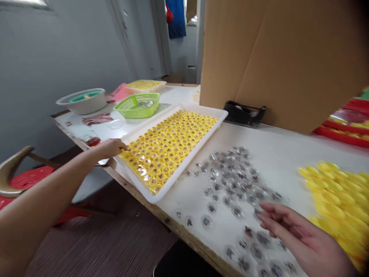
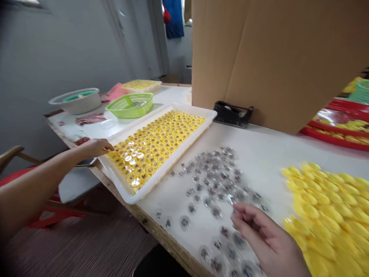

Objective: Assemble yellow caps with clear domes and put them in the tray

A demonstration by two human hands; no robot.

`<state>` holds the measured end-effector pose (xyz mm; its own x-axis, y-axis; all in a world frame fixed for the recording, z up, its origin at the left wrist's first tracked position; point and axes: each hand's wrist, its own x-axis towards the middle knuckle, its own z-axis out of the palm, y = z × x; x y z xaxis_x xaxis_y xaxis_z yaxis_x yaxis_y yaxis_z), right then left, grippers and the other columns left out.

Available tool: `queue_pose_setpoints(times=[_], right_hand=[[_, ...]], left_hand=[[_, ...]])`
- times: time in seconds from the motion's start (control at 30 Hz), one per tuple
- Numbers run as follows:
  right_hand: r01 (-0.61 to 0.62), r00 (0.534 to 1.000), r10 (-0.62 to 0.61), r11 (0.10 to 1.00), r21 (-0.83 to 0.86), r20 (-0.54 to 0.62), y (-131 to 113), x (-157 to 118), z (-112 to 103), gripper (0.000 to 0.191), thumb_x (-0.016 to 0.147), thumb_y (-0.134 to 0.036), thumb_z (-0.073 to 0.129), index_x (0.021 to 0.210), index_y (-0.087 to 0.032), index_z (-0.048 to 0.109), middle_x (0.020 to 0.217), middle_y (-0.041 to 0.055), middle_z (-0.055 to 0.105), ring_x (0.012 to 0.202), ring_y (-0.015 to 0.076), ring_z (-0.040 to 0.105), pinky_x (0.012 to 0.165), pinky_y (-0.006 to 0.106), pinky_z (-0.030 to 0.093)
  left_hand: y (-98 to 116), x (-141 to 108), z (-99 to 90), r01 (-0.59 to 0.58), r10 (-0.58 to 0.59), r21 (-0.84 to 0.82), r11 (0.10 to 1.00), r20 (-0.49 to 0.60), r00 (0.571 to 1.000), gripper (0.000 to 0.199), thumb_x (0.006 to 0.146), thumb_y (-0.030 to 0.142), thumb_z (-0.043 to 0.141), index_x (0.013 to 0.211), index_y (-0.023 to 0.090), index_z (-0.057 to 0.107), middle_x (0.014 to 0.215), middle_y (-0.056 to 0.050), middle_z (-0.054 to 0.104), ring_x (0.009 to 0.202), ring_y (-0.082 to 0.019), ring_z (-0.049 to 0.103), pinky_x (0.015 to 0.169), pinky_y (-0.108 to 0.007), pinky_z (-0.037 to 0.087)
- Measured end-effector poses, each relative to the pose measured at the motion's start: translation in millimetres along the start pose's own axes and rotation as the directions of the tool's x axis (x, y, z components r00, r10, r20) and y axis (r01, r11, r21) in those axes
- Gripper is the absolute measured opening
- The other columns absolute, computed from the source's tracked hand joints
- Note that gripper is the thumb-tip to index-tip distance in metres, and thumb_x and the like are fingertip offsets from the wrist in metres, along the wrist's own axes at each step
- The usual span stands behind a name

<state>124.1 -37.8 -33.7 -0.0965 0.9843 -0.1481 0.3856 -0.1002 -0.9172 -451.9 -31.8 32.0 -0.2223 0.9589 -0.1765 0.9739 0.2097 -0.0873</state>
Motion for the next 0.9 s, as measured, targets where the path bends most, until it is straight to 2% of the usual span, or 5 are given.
queue_pose_setpoints(times=[0.23, 0.33, 0.47, 0.63, 0.9], right_hand=[[0.529, 0.847, -0.439, 0.756, -0.385, 0.301, -29.7, -3.7, 16.0, 0.016, 0.087, -0.019, 0.049, 0.086, -0.022, 0.065, 0.081, 0.0034, 0.065, 0.069, 0.0157, 0.062, 0.060, 0.028, 0.052], [0.607, 0.791, -0.481, 0.531, -0.592, 0.379, -33.3, 3.8, 32.5, 0.010, 0.083, -0.012, 0.054, 0.080, -0.018, 0.061, 0.077, 0.0042, 0.059, 0.064, 0.0167, 0.058, 0.055, 0.030, 0.048], [0.526, 0.832, -0.403, 0.350, -0.775, 0.382, -33.2, 11.6, 42.1, 0.011, 0.075, -0.018, 0.068, 0.075, -0.017, 0.057, 0.076, 0.0053, 0.056, 0.064, 0.0200, 0.057, 0.054, 0.032, 0.046], [0.504, 0.852, -0.361, 0.366, -0.782, 0.380, -35.8, 8.4, 38.0, 0.006, 0.078, -0.016, 0.063, 0.082, -0.016, 0.058, 0.083, 0.0066, 0.058, 0.076, 0.0228, 0.059, 0.063, 0.033, 0.047], [0.476, 0.877, -0.326, 0.479, -0.738, 0.353, -35.3, -15.7, 30.5, 0.010, 0.084, -0.013, 0.049, 0.088, -0.014, 0.059, 0.083, 0.0074, 0.062, 0.075, 0.0180, 0.060, 0.066, 0.027, 0.046]], left_hand=[[19.1, 6.6, -7.0, 0.005, 0.018, 0.182, 0.983, -0.122, 0.992, 0.039, 0.083, 0.032, 0.041, 0.109, 0.025, 0.068, 0.088, 0.001, 0.065, 0.072, -0.008, 0.051, 0.067, -0.014, 0.031], [78.7, -21.0, -20.2, -0.072, 0.129, 0.159, 0.985, -0.383, 0.915, 0.040, 0.086, 0.042, 0.038, 0.117, 0.031, 0.062, 0.104, 0.003, 0.063, 0.075, -0.007, 0.052, 0.069, -0.016, 0.035], [190.2, -70.9, -26.8, -0.548, 0.430, -0.091, 0.831, -0.520, 0.738, 0.031, 0.087, 0.034, 0.047, 0.109, 0.020, 0.066, 0.100, -0.005, 0.066, 0.087, -0.013, 0.060, 0.079, -0.024, 0.044], [293.2, -86.0, -2.5, -0.687, 0.545, -0.385, 0.616, -0.422, 0.725, 0.029, 0.087, 0.030, 0.049, 0.107, 0.018, 0.066, 0.093, -0.009, 0.066, 0.084, -0.019, 0.063, 0.074, -0.030, 0.049], [352.4, -66.4, 9.5, -0.614, 0.535, -0.530, 0.584, -0.317, 0.783, 0.023, 0.082, 0.022, 0.052, 0.099, 0.017, 0.068, 0.090, -0.006, 0.068, 0.076, -0.018, 0.062, 0.072, -0.028, 0.048]])
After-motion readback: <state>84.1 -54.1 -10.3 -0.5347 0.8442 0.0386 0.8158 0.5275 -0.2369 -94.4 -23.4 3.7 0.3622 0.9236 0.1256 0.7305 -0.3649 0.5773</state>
